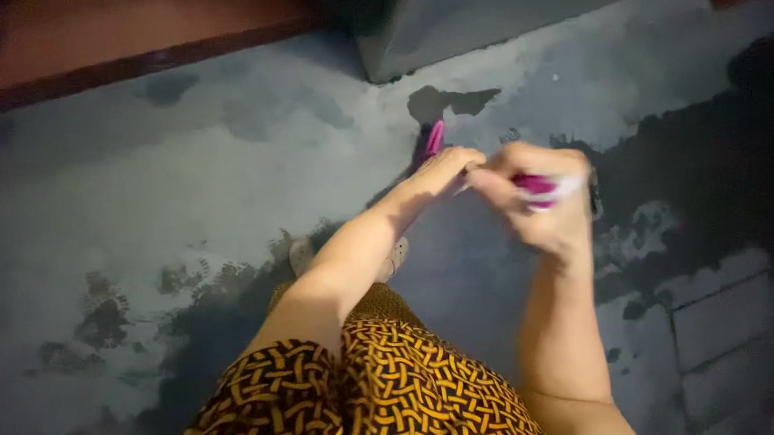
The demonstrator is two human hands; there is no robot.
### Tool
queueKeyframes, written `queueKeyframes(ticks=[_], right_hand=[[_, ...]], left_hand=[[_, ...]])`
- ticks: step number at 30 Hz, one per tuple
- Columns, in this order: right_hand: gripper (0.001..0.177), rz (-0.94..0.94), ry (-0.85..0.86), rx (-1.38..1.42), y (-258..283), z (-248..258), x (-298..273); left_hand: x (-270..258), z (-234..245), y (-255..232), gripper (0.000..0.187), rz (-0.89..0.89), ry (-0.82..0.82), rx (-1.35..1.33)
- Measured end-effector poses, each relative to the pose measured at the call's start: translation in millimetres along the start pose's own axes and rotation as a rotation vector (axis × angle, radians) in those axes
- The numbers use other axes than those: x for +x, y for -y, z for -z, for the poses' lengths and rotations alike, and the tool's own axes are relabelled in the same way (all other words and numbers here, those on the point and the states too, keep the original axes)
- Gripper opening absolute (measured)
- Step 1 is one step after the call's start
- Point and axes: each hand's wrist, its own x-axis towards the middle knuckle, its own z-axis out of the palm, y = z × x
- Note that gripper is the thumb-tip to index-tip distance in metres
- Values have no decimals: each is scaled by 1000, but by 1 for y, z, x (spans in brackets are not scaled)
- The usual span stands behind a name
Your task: The recorder is sweeping the floor with a broom.
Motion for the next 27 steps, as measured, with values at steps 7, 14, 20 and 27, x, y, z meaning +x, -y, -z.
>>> queueKeyframes(ticks=[7, 14, 20, 27], right_hand=[[21, 199, -384, 676, 0, 12, 1], [29, 37, -216, 725, -40, -70, 3], [35, -50, -211, 530, 9, -69, 7], [40, 107, -243, -27, 21, -65, -10]], left_hand=[[-58, 55, -95, 38, 71, -15, 468], [-139, 87, 42, 20, 560, -313, 620], [-111, 50, 26, 35, 304, -159, -106], [-84, 7, -33, 36, -737, -316, -64]])
